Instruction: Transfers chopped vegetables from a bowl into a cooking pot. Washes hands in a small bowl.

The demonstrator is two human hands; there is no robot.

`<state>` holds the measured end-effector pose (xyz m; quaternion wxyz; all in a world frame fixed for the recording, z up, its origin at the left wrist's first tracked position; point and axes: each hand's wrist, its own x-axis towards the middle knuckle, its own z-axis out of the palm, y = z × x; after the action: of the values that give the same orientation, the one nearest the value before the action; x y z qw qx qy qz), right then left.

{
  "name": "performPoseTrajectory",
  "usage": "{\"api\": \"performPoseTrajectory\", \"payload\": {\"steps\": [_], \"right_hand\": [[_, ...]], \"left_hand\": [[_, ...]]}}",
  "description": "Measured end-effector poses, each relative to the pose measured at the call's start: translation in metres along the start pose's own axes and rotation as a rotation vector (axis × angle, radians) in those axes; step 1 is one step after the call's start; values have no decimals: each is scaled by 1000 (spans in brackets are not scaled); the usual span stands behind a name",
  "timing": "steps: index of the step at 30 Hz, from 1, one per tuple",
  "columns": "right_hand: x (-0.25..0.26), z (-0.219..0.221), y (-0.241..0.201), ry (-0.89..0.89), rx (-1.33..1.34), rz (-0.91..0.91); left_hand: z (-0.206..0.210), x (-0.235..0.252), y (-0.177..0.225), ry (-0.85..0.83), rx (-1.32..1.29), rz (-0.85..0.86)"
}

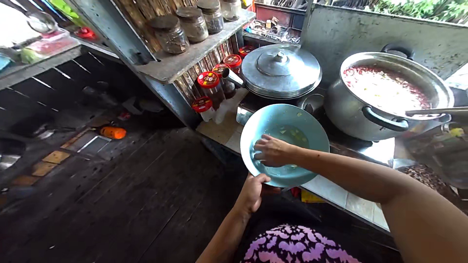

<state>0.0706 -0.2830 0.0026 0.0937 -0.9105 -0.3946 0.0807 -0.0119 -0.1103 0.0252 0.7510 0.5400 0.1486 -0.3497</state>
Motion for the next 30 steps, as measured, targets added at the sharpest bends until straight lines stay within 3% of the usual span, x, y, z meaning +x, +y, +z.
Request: {"api": "performPoseTrajectory", "payload": {"steps": [2, 5, 8, 11, 15, 19, 23, 27, 30], "right_hand": [[-3, 3, 7, -23, -50, 18], [-22, -2, 35, -8, -96, 339], [-49, -10, 46, -190, 7, 719], [-68, -16, 27, -387, 220, 856], [-70, 4, -11, -354, 466, 755], [-57, 6, -42, -399, 545, 610], [-70, -3, -50, -299, 567, 546], [-93, -32, -53, -337, 494, 469], [-114, -34, -51, -182, 374, 421]], "left_hand": [[0, -1, -3, -7, 9, -12], [1, -2, -6, -13, 11, -13], [2, 0, -7, 2, -7, -11], [4, 3, -9, 7, -14, -14], [8, 7, -14, 1, 6, -15], [8, 9, -15, 25, 12, -26], [5, 7, -15, 50, -18, -47], [3, 6, -17, 58, -72, -62], [1, 6, -16, 77, -84, -73]]}}
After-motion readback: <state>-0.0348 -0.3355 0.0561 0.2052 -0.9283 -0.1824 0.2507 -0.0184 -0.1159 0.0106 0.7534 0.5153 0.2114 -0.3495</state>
